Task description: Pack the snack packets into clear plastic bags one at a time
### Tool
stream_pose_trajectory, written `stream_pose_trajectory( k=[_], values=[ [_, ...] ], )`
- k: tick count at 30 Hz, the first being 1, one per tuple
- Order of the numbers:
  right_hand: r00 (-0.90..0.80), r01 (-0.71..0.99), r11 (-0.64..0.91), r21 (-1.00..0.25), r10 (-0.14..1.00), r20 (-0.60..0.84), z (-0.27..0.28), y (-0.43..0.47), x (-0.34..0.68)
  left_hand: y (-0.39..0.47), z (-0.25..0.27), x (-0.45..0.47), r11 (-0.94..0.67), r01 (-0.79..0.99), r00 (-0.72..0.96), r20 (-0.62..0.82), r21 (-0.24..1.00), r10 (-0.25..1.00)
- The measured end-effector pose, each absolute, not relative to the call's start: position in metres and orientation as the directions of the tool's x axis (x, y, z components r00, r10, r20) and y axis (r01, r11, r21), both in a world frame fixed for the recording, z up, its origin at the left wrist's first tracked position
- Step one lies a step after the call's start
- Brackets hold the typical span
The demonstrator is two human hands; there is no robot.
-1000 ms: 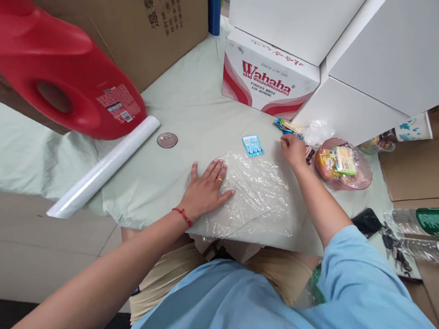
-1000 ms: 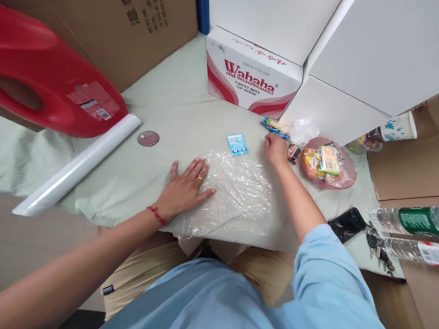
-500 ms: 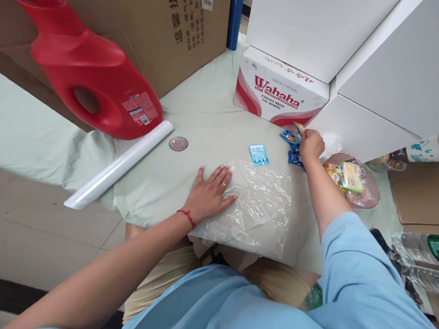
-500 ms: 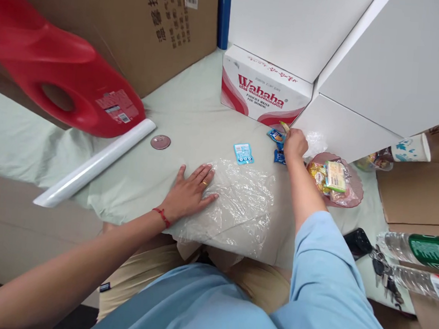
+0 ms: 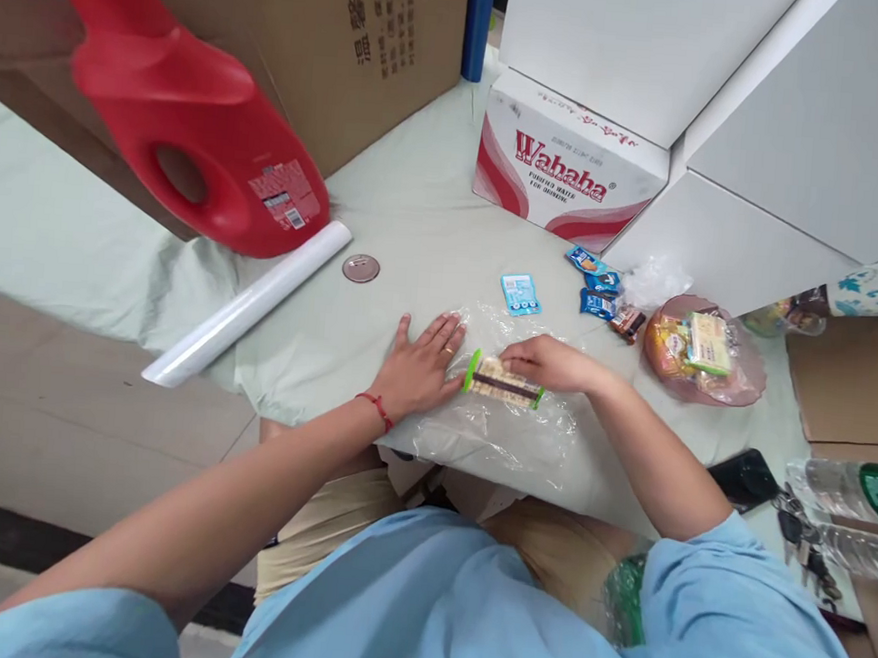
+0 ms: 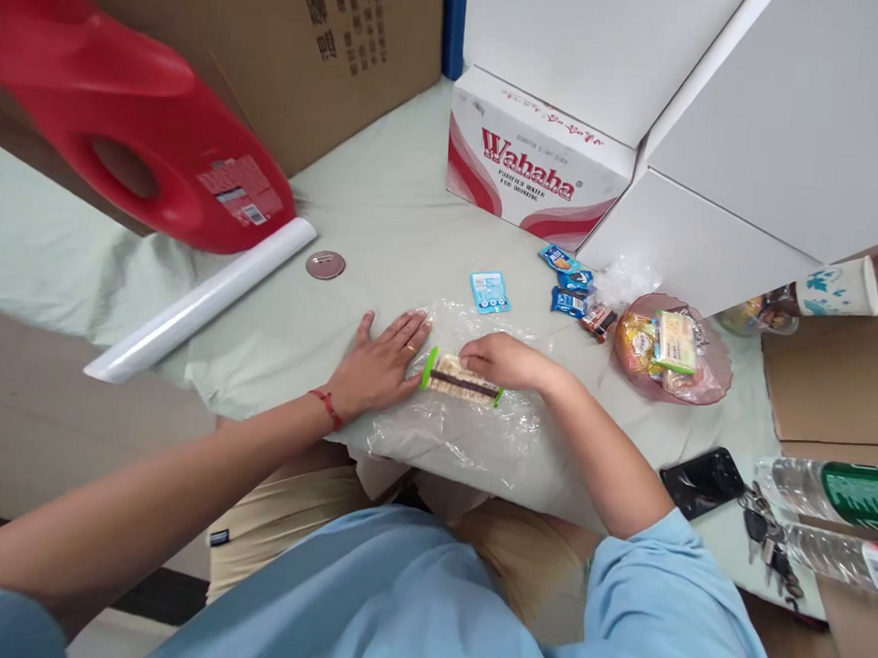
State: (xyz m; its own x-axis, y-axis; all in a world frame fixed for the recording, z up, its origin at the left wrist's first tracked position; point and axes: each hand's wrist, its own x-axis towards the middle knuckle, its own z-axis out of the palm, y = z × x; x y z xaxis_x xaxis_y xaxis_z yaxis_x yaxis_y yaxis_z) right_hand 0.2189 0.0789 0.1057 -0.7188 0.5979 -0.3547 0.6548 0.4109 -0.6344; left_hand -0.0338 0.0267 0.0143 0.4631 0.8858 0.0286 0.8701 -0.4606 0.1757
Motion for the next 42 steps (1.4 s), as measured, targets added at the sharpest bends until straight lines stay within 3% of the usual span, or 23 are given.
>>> stream_pose_trajectory(
  k=[2,6,13,18,21,24,27,29,34,38,42],
  values=[
    [-0.679,0.718,0.433,-0.545,0.605,-0.415,0.095,0.069,0.209,0.027,0.015,-0.034,-0.462,0.868,0.466,0.021,0.18,0.884],
    [-0.537,0.821,0.416,-0.39,0.794,-0.285,0.086,0.049,0.202,0.028,0.015,-0.034,-0.455,0.866,0.458,0.034,0.21,0.888],
    [-0.533,0.841,0.455,-0.292,0.787,-0.311,0.079,0.016,0.208,0.028,0.014,-0.032,-0.434,0.875,0.434,0.047,0.215,0.899],
    [-0.585,0.804,0.49,-0.337,0.754,-0.298,0.082,0.019,0.219,0.027,0.01,-0.032,-0.437,0.875,0.433,0.068,0.207,0.899],
    [-0.467,0.871,0.399,-0.287,0.852,-0.235,0.087,0.045,0.219,0.028,0.009,-0.032,-0.433,0.877,0.429,0.066,0.21,0.901],
    [-0.199,0.968,0.181,-0.171,0.976,-0.094,0.082,0.09,0.211,0.028,0.011,-0.032,-0.429,0.878,0.425,0.068,0.213,0.903],
    [0.027,0.992,-0.033,-0.124,0.998,-0.055,0.068,0.137,0.2,0.028,0.012,-0.032,-0.422,0.881,0.42,0.059,0.214,0.906],
    [0.109,0.98,-0.122,-0.16,0.99,-0.088,0.057,0.159,0.194,0.027,0.012,-0.032,-0.418,0.883,0.416,0.056,0.213,0.908],
    [0.13,0.951,-0.152,-0.267,0.986,-0.101,0.044,0.173,0.199,0.026,0.011,-0.032,-0.42,0.88,0.414,0.075,0.224,0.907],
    [0.15,0.96,-0.143,-0.241,0.989,0.011,0.043,0.157,0.21,0.026,0.011,-0.032,-0.417,0.875,0.411,0.077,0.244,0.908],
    [0.13,0.977,-0.142,-0.16,0.988,-0.083,0.041,0.155,0.207,0.027,0.012,-0.032,-0.415,0.873,0.408,0.083,0.257,0.909]
  ],
)
